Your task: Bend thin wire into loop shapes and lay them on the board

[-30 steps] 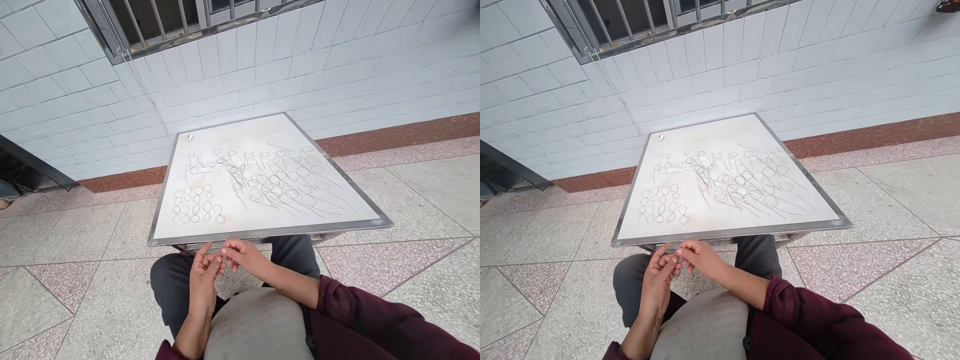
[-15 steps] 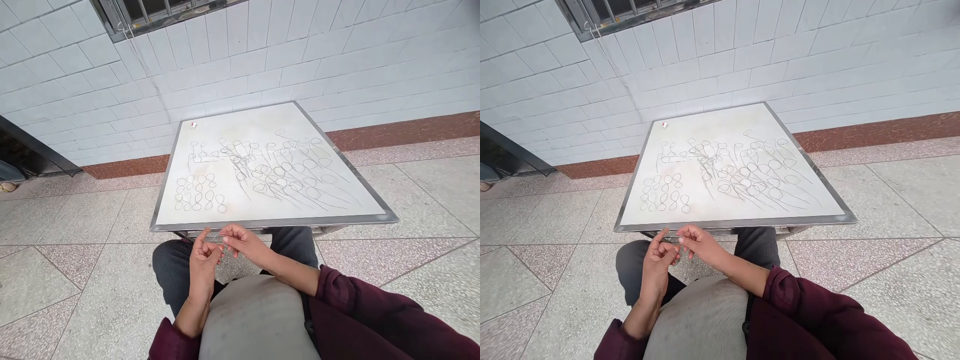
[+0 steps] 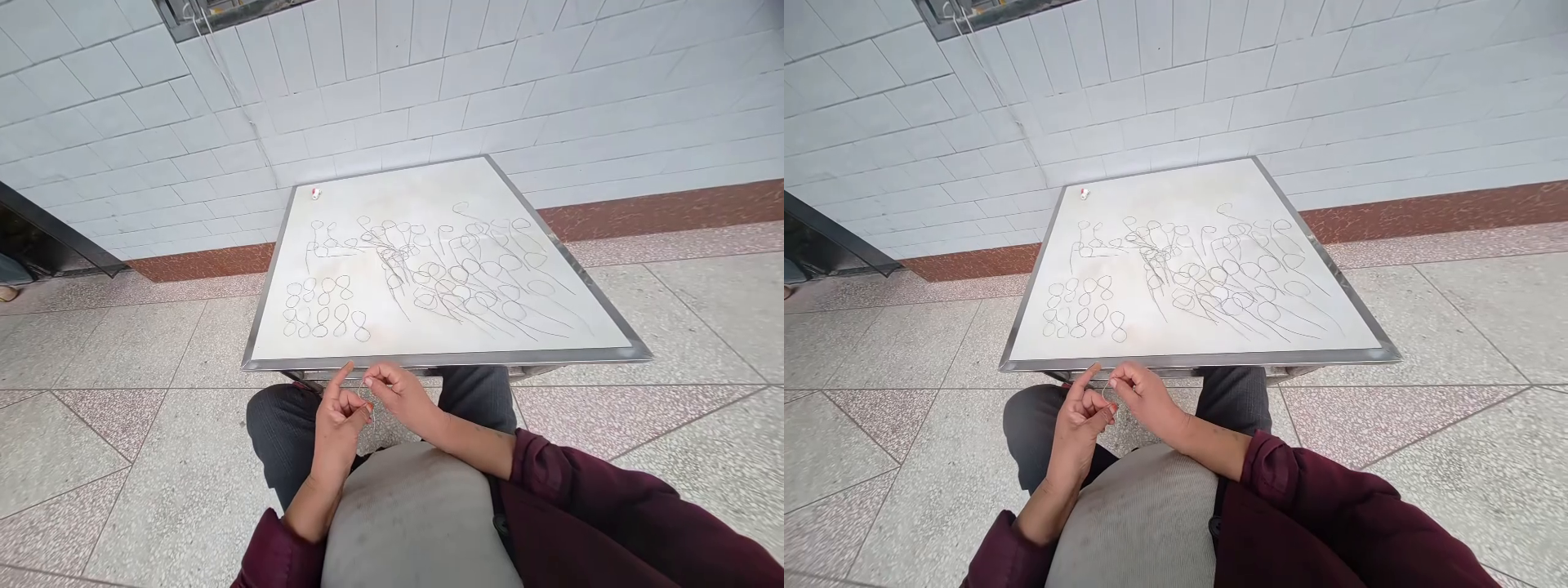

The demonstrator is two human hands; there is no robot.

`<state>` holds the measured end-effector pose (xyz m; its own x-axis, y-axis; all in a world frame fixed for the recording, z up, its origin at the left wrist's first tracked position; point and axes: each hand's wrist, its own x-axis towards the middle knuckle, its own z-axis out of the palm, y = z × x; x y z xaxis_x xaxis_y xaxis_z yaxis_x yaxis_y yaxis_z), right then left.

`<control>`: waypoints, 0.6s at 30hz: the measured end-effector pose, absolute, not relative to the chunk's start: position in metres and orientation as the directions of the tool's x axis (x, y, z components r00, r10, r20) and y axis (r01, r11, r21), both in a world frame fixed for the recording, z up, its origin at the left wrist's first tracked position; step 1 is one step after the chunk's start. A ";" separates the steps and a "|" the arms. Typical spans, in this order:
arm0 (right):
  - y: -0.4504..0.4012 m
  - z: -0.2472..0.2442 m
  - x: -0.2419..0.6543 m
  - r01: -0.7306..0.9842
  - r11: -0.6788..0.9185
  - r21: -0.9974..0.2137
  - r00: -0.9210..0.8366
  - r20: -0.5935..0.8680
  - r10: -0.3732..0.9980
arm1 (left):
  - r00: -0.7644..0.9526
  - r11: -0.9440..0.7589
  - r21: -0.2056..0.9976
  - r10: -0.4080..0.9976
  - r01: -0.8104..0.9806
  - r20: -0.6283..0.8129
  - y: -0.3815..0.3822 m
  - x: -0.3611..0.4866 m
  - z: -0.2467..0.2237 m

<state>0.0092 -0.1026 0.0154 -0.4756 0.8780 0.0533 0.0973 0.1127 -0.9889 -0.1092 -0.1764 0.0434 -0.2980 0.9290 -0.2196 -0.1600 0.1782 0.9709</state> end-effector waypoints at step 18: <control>-0.098 0.019 0.019 -0.069 -0.172 -0.983 -0.583 -0.100 0.806 | -0.398 0.127 0.951 0.886 -0.282 -0.237 -0.176 -0.113 0.043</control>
<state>0.0191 -0.0977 0.0188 -0.5834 0.8060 -0.1001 -0.0690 -0.1720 -0.9827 -0.1131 -0.1756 0.0430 -0.3978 0.8864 -0.2366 -0.2817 0.1274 0.9510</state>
